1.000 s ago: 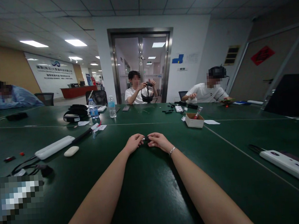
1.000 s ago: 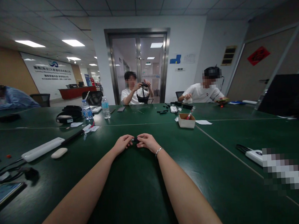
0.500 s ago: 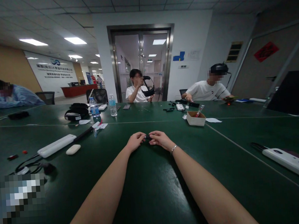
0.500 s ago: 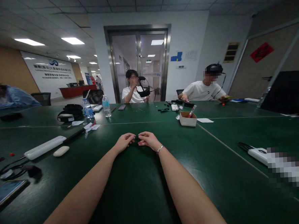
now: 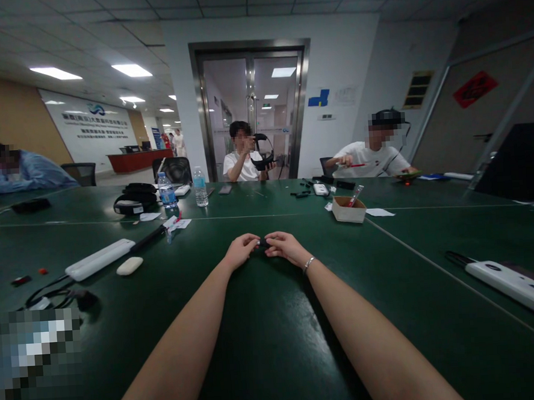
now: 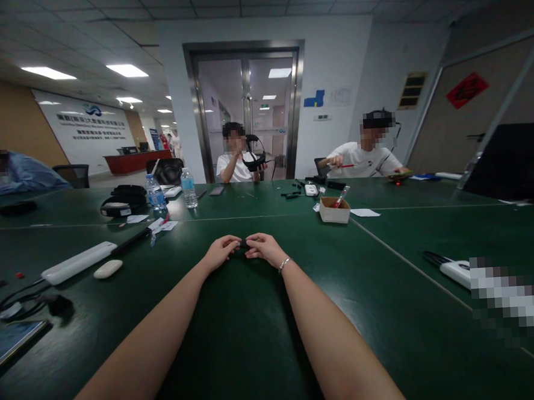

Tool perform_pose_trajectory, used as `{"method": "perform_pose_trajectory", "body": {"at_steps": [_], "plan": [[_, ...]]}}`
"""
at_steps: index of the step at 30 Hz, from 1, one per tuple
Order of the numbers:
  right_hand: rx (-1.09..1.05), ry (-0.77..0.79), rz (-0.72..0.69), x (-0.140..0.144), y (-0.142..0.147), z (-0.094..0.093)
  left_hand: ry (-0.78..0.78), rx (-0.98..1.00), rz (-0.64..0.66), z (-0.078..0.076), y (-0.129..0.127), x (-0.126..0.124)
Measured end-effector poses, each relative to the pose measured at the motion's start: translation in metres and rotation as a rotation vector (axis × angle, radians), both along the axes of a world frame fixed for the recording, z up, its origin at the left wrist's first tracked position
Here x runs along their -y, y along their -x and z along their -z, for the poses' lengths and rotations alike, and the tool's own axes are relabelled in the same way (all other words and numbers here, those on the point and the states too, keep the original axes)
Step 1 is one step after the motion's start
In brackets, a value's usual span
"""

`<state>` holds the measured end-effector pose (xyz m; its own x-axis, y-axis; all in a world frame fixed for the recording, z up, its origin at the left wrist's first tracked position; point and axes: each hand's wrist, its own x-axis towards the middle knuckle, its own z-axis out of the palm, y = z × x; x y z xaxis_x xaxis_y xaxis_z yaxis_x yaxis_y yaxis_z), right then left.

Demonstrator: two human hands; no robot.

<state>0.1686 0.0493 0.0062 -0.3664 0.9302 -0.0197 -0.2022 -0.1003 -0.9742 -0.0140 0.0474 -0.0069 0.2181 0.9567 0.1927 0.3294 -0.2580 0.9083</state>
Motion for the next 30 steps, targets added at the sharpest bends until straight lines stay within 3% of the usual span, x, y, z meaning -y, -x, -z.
{"method": "perform_pose_trajectory", "body": {"at_steps": [16,23,30], "plan": [[0.013,-0.01,-0.014,-0.0014,-0.001,0.0011,0.0,0.024,0.031,-0.0018,-0.001,0.0011],[0.033,-0.002,-0.012,-0.0017,0.0001,0.0012,-0.078,0.031,0.042,-0.0033,-0.0002,0.0037],[0.035,-0.054,-0.03,-0.0033,-0.0028,0.0034,-0.033,0.075,0.033,-0.0054,-0.0007,0.0055]]}}
